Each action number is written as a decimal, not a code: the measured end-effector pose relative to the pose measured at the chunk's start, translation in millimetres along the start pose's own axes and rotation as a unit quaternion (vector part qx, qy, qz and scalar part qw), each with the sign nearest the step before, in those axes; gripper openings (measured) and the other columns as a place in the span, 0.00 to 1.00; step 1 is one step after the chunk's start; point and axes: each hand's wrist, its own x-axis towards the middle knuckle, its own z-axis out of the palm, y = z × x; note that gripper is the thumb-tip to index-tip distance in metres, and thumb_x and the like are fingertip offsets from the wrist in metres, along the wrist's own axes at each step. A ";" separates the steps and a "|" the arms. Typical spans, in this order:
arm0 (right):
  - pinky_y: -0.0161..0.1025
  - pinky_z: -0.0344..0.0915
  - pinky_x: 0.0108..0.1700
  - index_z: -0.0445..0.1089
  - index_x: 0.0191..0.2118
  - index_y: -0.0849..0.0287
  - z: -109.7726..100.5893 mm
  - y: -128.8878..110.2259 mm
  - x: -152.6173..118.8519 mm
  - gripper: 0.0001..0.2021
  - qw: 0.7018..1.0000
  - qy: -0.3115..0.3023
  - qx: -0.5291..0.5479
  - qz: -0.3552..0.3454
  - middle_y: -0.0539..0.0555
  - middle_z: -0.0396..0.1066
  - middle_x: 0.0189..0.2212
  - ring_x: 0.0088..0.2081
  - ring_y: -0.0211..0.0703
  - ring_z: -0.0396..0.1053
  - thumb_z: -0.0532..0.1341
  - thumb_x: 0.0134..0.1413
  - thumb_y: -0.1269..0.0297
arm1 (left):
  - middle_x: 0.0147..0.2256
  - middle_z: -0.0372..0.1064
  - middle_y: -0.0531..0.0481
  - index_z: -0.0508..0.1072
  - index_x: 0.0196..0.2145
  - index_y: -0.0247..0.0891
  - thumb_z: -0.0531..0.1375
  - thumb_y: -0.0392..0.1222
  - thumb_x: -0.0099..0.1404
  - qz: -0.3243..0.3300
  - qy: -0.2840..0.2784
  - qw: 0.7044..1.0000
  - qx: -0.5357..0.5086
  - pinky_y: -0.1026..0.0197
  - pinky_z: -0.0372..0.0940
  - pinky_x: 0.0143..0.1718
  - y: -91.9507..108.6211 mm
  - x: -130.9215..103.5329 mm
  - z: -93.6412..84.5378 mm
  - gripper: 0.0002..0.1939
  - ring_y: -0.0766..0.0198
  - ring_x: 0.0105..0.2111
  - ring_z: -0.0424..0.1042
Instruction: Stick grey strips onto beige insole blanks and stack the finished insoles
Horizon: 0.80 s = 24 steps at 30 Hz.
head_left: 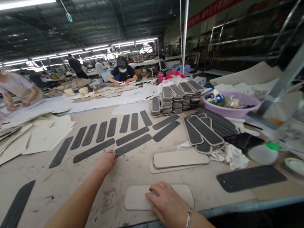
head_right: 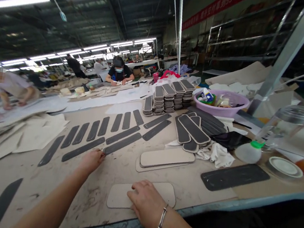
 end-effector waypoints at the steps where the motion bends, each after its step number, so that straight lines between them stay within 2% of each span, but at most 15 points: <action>1: 0.46 0.57 0.54 0.67 0.45 0.58 -0.7 0.4 -0.4 0.11 1.000 -0.001 0.001 0.001 0.56 0.66 0.46 0.47 0.48 0.61 0.60 0.55 0.67 | 0.40 0.70 0.37 0.76 0.35 0.34 0.49 0.40 0.65 0.007 -0.014 1.000 0.014 0.56 0.62 0.41 0.5 6.0 0.9 0.16 0.55 0.38 0.71; 4: 0.47 0.55 0.56 0.67 0.45 0.58 -0.2 4.2 -0.4 0.11 1.000 -0.010 0.009 0.003 0.56 0.67 0.45 0.47 0.48 0.62 0.60 0.55 0.67 | 0.37 0.70 0.38 0.75 0.31 0.32 0.49 0.37 0.64 0.024 -0.041 0.997 0.052 0.57 0.62 0.39 2.7 15.1 3.1 0.15 0.55 0.36 0.71; 8: 0.49 0.53 0.58 0.67 0.48 0.57 4.5 11.6 3.5 0.16 1.000 -0.015 0.013 0.008 0.56 0.67 0.46 0.48 0.48 0.63 0.62 0.51 0.68 | 0.38 0.69 0.39 0.74 0.33 0.32 0.50 0.34 0.63 0.038 -0.040 0.994 0.094 0.58 0.63 0.38 6.5 16.5 2.9 0.12 0.55 0.37 0.71; 13: 0.46 0.61 0.52 0.67 0.50 0.54 2.6 15.4 2.5 0.18 0.998 0.045 0.035 0.027 0.55 0.68 0.45 0.46 0.48 0.64 0.59 0.51 0.72 | 0.40 0.68 0.39 0.71 0.35 0.32 0.49 0.36 0.64 0.036 -0.003 0.992 0.119 0.57 0.62 0.39 11.4 4.5 -10.4 0.12 0.55 0.39 0.70; 16: 0.43 0.62 0.52 0.66 0.52 0.55 -6.0 18.4 -0.2 0.19 0.989 0.112 0.077 0.065 0.55 0.67 0.47 0.48 0.46 0.64 0.56 0.54 0.74 | 0.39 0.66 0.41 0.69 0.36 0.34 0.46 0.39 0.66 0.031 0.044 0.991 0.121 0.56 0.61 0.42 12.7 -18.7 -30.5 0.13 0.56 0.41 0.69; 20: 0.44 0.60 0.57 0.61 0.58 0.60 -13.9 32.5 3.5 0.22 0.958 0.219 0.142 0.121 0.60 0.62 0.54 0.54 0.47 0.61 0.54 0.58 0.67 | 0.34 0.65 0.47 0.66 0.33 0.38 0.47 0.40 0.65 0.052 0.136 0.986 0.078 0.59 0.60 0.37 12.5 -70.1 -62.3 0.10 0.60 0.34 0.68; 22: 0.46 0.63 0.55 0.57 0.61 0.63 -13.6 41.4 7.3 0.25 0.936 0.261 0.177 0.153 0.63 0.58 0.57 0.55 0.49 0.61 0.53 0.57 0.65 | 0.32 0.65 0.49 0.65 0.31 0.39 0.48 0.40 0.64 0.078 0.170 0.982 0.037 0.61 0.60 0.33 12.2 -99.1 -74.4 0.08 0.63 0.30 0.68; 24: 0.46 0.67 0.49 0.55 0.61 0.65 -12.3 47.2 10.1 0.28 0.919 0.273 0.223 0.178 0.65 0.57 0.57 0.51 0.49 0.64 0.53 0.55 0.64 | 0.30 0.64 0.51 0.64 0.30 0.40 0.50 0.40 0.63 0.111 0.195 0.975 -0.002 0.63 0.60 0.30 12.3 -126.0 -82.3 0.06 0.65 0.27 0.67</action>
